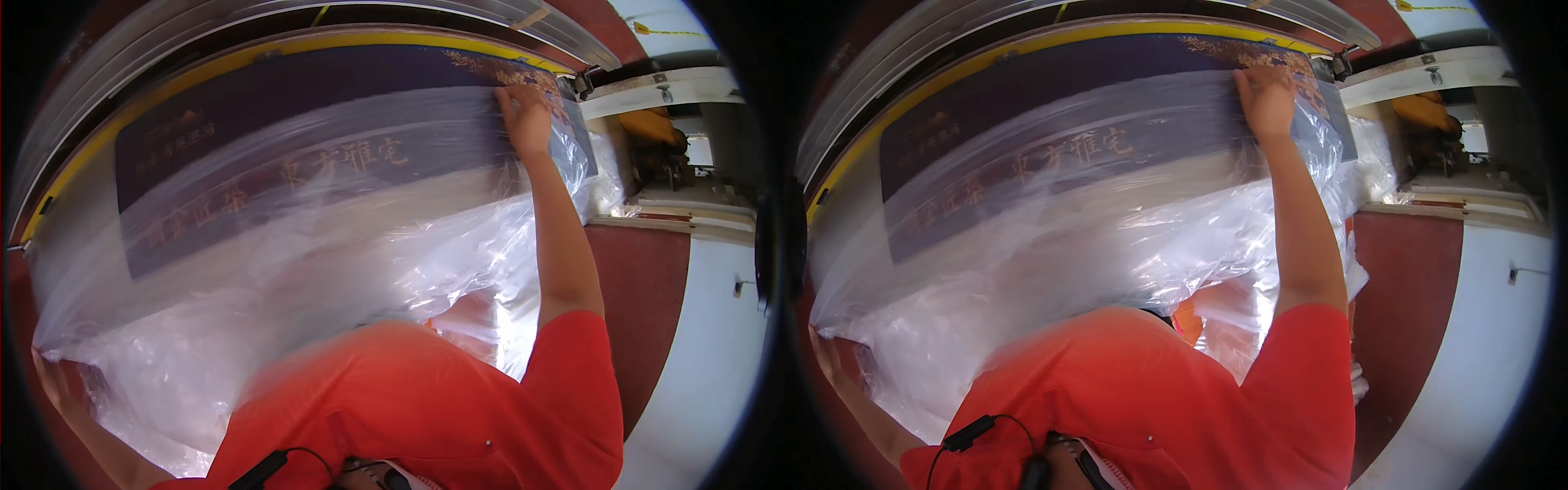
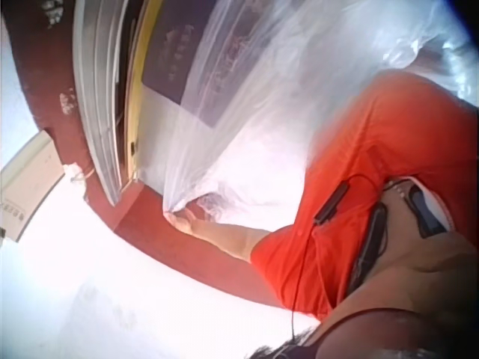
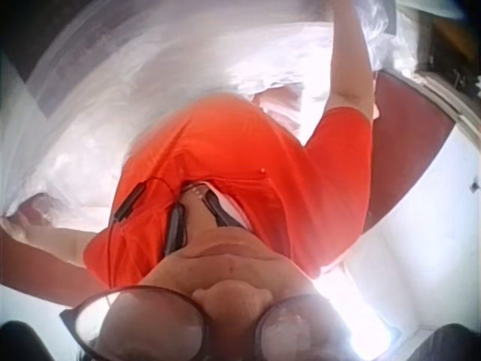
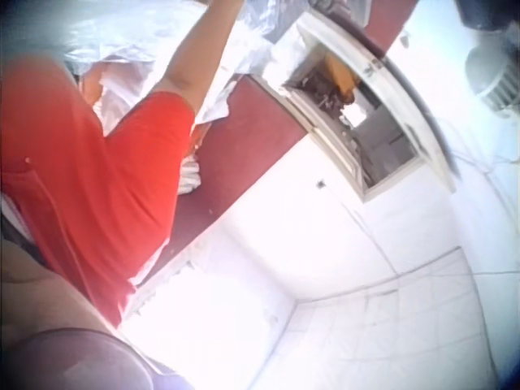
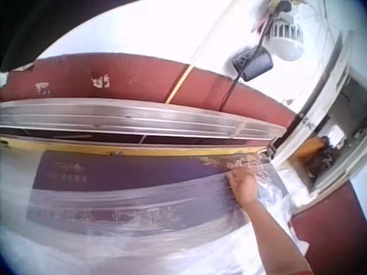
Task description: The person wraps a large rectangular object with a clear plastic sheet. They repeatedly smooth the plastic over the surface, fold the edges, and adjust the coverage to ensure the object is fully enclosed.
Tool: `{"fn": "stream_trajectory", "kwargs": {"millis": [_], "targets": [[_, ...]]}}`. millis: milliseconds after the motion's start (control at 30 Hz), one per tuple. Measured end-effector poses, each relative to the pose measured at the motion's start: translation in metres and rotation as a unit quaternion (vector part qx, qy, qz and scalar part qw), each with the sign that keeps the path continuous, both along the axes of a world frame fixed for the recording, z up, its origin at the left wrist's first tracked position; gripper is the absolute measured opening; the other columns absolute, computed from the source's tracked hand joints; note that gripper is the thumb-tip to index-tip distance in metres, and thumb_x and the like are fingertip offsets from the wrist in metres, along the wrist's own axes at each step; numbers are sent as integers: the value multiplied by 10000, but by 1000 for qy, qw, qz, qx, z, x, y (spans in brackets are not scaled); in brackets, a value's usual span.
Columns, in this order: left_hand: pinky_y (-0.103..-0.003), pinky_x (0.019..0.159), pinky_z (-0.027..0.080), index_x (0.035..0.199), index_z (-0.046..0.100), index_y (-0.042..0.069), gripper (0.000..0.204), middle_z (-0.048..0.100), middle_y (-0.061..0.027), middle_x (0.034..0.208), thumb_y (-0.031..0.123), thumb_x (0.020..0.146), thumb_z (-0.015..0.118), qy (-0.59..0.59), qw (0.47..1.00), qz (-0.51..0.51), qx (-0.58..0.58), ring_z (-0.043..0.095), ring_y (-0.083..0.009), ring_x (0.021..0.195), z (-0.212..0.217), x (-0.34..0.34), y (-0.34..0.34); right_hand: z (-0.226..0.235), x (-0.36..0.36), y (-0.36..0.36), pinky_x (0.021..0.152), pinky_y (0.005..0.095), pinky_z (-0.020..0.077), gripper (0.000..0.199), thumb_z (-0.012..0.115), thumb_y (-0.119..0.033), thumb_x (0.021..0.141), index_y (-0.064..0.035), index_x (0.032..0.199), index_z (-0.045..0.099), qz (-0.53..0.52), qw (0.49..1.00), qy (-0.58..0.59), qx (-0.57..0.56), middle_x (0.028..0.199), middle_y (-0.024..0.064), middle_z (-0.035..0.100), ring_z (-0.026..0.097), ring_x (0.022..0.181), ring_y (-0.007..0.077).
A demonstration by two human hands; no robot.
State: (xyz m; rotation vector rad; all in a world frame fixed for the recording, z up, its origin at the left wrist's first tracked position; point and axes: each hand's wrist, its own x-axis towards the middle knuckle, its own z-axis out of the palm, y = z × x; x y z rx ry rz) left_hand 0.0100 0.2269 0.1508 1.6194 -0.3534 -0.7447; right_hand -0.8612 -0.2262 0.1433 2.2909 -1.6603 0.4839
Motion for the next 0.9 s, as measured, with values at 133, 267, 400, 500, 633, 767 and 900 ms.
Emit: {"fn": "stream_trajectory", "kwargs": {"millis": [133,267,400,500,633,767,900], "targets": [[-318,968,163,1183,342,-1,529,364,-83,1213,392,832,386,70,996,-47,-28,288,-192,1144,21,-41,-7,-10,-3,-3,767,384,358,168,567,-232,726,-110,842,569,-40,987,-152,37,790,50,532,497,787,253],[-328,912,273,1156,391,15,394,421,-108,1162,271,857,366,-545,789,-210,188,389,-220,1070,10,-11,-11,9,11,2,656,299,407,164,567,-234,732,-79,780,543,47,985,91,-142,692,79,527,511,664,223],[-322,821,351,1061,466,-13,345,514,-122,1026,232,844,356,-548,826,-20,127,478,-233,947,-33,73,-27,26,10,-6,542,288,382,155,479,-185,793,-32,799,500,96,905,-385,152,601,63,460,481,577,206],[-312,787,382,983,537,-1,404,562,-132,945,337,809,400,-498,815,138,262,522,-220,884,-66,18,-133,9,-4,-5,524,289,387,198,460,-200,798,-5,807,490,-34,943,-314,108,586,83,487,492,528,200],[-302,756,391,991,557,47,460,560,-101,982,434,771,443,-444,849,175,226,525,-197,901,-73,-17,-236,-7,-33,-65,573,324,413,264,481,-244,768,17,758,519,-80,974,-210,-10,634,142,547,545,604,251],[-312,752,387,954,556,-18,606,561,-142,963,534,753,408,-409,813,115,399,524,-219,902,-75,34,-272,1,-15,-129,638,342,423,318,544,-304,713,14,729,551,-136,964,-229,-13,671,155,576,570,677,266],[-319,739,387,923,563,-42,674,572,-148,920,579,751,364,-424,810,70,400,532,-225,876,-93,44,-285,-18,-8,-123,673,330,421,425,600,-415,650,0,735,567,-227,920,-320,13,710,142,588,571,707,246]]}}
